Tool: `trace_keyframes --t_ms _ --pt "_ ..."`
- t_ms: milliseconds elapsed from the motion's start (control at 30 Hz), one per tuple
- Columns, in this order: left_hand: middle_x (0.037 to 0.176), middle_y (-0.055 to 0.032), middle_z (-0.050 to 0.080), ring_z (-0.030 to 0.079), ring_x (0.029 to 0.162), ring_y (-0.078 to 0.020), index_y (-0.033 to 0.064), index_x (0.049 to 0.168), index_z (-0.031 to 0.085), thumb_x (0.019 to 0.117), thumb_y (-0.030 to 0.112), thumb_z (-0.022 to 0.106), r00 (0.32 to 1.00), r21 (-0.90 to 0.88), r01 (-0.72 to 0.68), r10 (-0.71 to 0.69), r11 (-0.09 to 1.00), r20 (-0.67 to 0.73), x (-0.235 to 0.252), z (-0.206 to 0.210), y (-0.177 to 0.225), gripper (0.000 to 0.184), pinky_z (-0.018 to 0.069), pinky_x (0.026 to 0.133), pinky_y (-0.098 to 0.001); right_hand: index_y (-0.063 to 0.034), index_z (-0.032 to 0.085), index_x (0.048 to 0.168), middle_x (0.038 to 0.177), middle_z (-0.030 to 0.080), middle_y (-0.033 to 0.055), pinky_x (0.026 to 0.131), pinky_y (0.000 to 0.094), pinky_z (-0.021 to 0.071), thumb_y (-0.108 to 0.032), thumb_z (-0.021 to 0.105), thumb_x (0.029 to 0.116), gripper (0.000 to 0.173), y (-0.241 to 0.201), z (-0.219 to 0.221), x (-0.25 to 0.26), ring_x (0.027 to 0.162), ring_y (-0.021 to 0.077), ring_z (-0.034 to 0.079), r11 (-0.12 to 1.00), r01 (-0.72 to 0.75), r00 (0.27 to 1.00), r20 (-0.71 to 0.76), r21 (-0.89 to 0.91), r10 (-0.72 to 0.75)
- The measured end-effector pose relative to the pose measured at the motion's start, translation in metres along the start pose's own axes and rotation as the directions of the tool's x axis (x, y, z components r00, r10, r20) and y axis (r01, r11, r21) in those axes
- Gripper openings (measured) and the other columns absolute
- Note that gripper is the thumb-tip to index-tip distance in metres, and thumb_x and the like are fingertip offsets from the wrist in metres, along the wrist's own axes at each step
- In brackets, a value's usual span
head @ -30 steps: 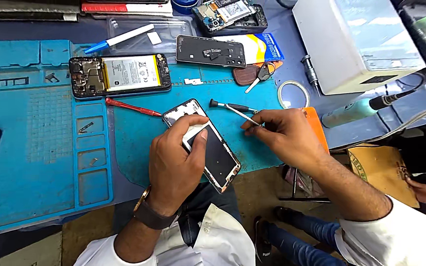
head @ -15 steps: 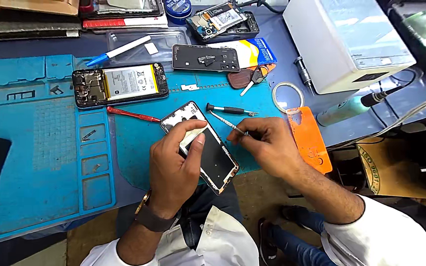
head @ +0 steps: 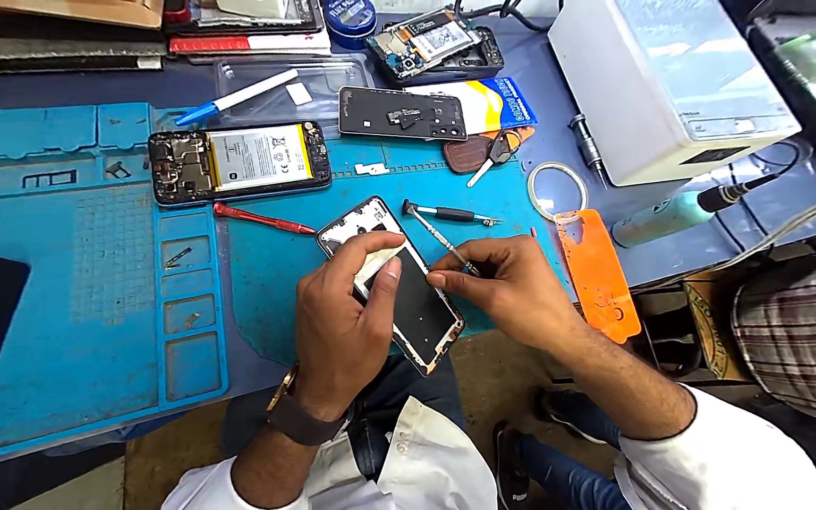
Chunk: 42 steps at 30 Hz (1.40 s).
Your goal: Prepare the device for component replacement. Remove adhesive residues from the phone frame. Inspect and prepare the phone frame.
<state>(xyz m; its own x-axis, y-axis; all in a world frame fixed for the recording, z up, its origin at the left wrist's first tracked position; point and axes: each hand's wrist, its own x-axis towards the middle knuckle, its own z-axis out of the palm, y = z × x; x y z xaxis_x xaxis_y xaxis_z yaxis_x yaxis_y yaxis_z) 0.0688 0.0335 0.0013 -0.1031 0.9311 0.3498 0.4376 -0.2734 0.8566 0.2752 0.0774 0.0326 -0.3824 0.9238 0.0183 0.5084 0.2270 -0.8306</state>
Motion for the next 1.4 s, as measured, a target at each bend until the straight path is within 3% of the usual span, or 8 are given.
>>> trace_keyframes --t_ms 100,200,300,367,500,733,1067,1400 --pt "0.102 0.0039 0.073 0.067 0.08 -0.0015 0.0154 0.123 0.071 0.1029 0.02 0.057 1.0 0.021 -0.003 0.003 1.0 0.005 0.0 0.0 0.0 0.024 0.0563 0.065 -0.0214 -0.0167 0.079 0.089 0.066 0.067 -0.0077 0.046 0.0239 0.0434 -0.021 0.073 0.0948 0.01 -0.002 0.002 -0.001 0.052 0.0028 0.054 0.998 0.005 1.0 -0.027 -0.065 -0.006" --pt "0.1 0.0039 0.072 0.065 0.077 -0.0013 0.0155 0.122 0.071 0.1027 0.021 0.058 1.0 0.041 -0.007 0.007 0.999 -0.001 0.0 0.0 0.0 0.024 0.0544 0.063 -0.0213 -0.0202 0.076 0.085 0.07 0.064 -0.0106 0.05 0.0259 0.0447 -0.023 0.068 0.0941 0.012 -0.008 0.007 -0.003 0.056 0.0017 0.055 0.959 0.04 0.995 -0.076 -0.28 -0.064" --pt "0.1 0.0032 0.072 0.067 0.083 -0.0017 0.0141 0.119 0.071 0.102 0.02 0.058 1.0 0.066 -0.015 0.016 0.998 -0.01 -0.001 0.001 0.001 0.022 0.0562 0.068 -0.0224 -0.0165 0.073 0.084 0.074 0.064 -0.0057 0.055 0.0308 0.0476 -0.021 0.063 0.0948 0.015 -0.017 0.012 -0.005 0.064 0.0074 0.06 0.876 0.093 0.985 -0.083 -0.473 -0.149" --pt "0.097 0.0027 0.072 0.066 0.079 -0.0016 0.013 0.114 0.072 0.1013 0.021 0.059 0.999 0.085 -0.018 0.02 0.996 -0.025 -0.002 0.002 0.0 0.019 0.0554 0.066 -0.022 -0.0129 0.069 0.083 0.074 0.062 -0.0012 0.053 0.0338 0.0462 -0.019 0.061 0.0955 0.016 -0.02 0.016 -0.007 0.064 0.0133 0.061 0.815 0.133 0.974 -0.079 -0.565 -0.214" --pt "0.096 0.0031 0.072 0.065 0.076 -0.0017 0.0132 0.113 0.072 0.1004 0.023 0.06 0.999 0.12 -0.009 0.013 0.993 -0.03 -0.002 0.003 0.0 0.02 0.054 0.064 -0.0225 -0.0096 0.064 0.082 0.073 0.057 0.0031 0.045 0.0354 0.0415 -0.017 0.059 0.0885 0.011 -0.018 0.027 -0.01 0.059 0.0189 0.059 0.713 0.178 0.942 -0.093 -0.678 -0.323" --pt "0.097 0.0023 0.073 0.067 0.079 -0.0024 0.0132 0.112 0.072 0.0987 0.021 0.061 0.999 0.133 0.013 -0.006 0.991 -0.051 -0.002 0.004 0.002 0.019 0.0556 0.066 -0.0239 -0.0065 0.059 0.086 0.077 0.052 0.0069 0.043 0.0349 0.0384 -0.015 0.055 0.0901 0.011 -0.012 0.037 -0.012 0.059 0.0229 0.056 0.602 0.196 0.908 -0.088 -0.774 -0.409" --pt "0.092 0.0028 0.073 0.065 0.072 -0.0012 0.0126 0.111 0.072 0.097 0.018 0.064 0.996 0.107 0.014 -0.004 0.994 -0.086 -0.002 0.006 0.003 0.018 0.0542 0.061 -0.0217 -0.0062 0.059 0.085 0.077 0.052 0.0069 0.043 0.0342 0.0382 -0.014 0.054 0.0908 0.011 -0.013 0.038 -0.013 0.06 0.0229 0.056 0.577 0.199 0.893 -0.096 -0.792 -0.44" --pt "0.095 0.0025 0.073 0.067 0.076 -0.003 0.0139 0.11 0.073 0.0958 0.017 0.065 0.994 0.122 0.034 -0.021 0.992 -0.111 -0.002 0.008 0.003 0.016 0.0555 0.064 -0.024 -0.0067 0.059 0.084 0.077 0.053 0.0069 0.042 0.0338 0.0372 -0.015 0.054 0.0894 0.011 -0.015 0.04 -0.014 0.058 0.0227 0.056 0.545 0.179 0.898 -0.09 -0.819 -0.431"
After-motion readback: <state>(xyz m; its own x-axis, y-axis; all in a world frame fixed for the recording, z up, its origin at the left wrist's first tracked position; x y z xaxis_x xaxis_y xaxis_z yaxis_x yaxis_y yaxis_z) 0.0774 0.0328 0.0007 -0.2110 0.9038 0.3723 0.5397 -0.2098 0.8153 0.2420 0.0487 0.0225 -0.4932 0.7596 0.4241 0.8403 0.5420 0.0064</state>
